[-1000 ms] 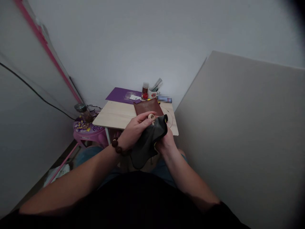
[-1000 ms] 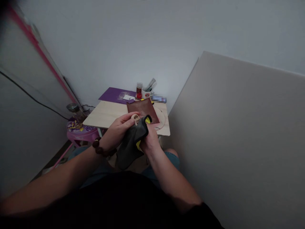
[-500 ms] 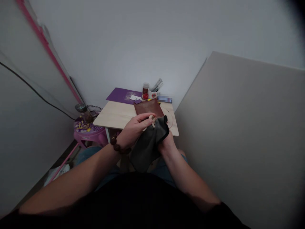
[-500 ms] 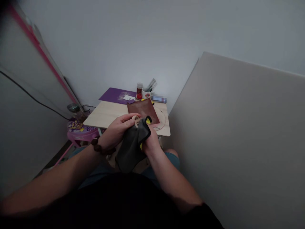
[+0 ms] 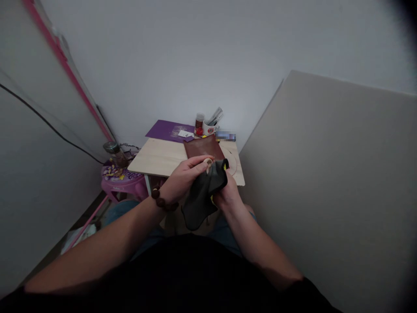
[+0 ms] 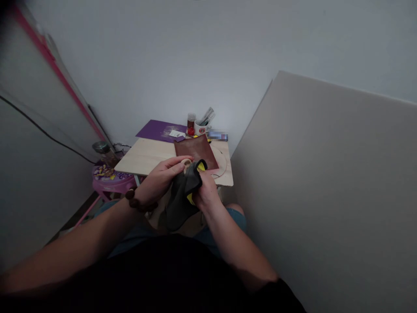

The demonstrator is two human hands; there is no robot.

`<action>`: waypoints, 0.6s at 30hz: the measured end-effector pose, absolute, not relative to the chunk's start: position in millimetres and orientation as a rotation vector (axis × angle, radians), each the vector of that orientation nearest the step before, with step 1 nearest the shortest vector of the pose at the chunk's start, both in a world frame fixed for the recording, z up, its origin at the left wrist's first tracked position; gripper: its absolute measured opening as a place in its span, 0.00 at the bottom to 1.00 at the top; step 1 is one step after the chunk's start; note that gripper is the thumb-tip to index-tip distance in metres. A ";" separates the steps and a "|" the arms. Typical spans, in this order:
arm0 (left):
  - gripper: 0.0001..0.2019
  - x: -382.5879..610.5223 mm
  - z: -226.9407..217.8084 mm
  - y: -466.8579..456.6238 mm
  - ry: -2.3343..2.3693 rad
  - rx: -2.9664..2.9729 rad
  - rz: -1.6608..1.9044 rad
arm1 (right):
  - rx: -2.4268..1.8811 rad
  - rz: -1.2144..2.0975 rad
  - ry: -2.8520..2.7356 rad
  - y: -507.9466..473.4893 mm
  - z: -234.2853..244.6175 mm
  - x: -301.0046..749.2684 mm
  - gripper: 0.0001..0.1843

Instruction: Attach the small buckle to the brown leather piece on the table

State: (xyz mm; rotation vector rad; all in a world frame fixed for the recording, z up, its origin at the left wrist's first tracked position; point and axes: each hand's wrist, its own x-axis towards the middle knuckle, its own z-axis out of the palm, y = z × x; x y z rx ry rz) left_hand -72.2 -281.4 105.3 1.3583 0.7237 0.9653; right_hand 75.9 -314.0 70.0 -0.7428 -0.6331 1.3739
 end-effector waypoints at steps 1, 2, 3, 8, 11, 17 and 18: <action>0.29 -71.5 105.1 -281.9 0.727 1.332 0.973 | -0.731 1.360 -0.640 -315.4 70.8 75.4 0.20; 0.29 -70.9 105.1 -282.7 0.739 1.315 0.982 | -0.722 1.346 -0.643 -317.1 71.1 75.0 0.19; 0.28 -70.4 105.4 -283.7 0.760 1.314 0.991 | -0.722 1.336 -0.651 -318.8 70.7 74.8 0.18; 0.19 -69.7 109.7 -290.1 0.901 1.524 1.062 | -0.812 1.263 -0.775 -320.5 54.8 81.1 0.14; 0.15 -69.0 113.5 -292.2 0.936 1.573 1.147 | -0.925 1.120 -0.859 -317.6 46.1 87.7 0.12; 0.16 -68.7 122.2 -292.8 0.979 1.492 1.231 | -1.012 0.749 -1.013 -322.3 62.2 95.3 0.15; 0.16 -68.6 122.9 -293.0 0.967 1.490 1.228 | -0.994 0.723 -1.035 -323.6 65.4 95.9 0.15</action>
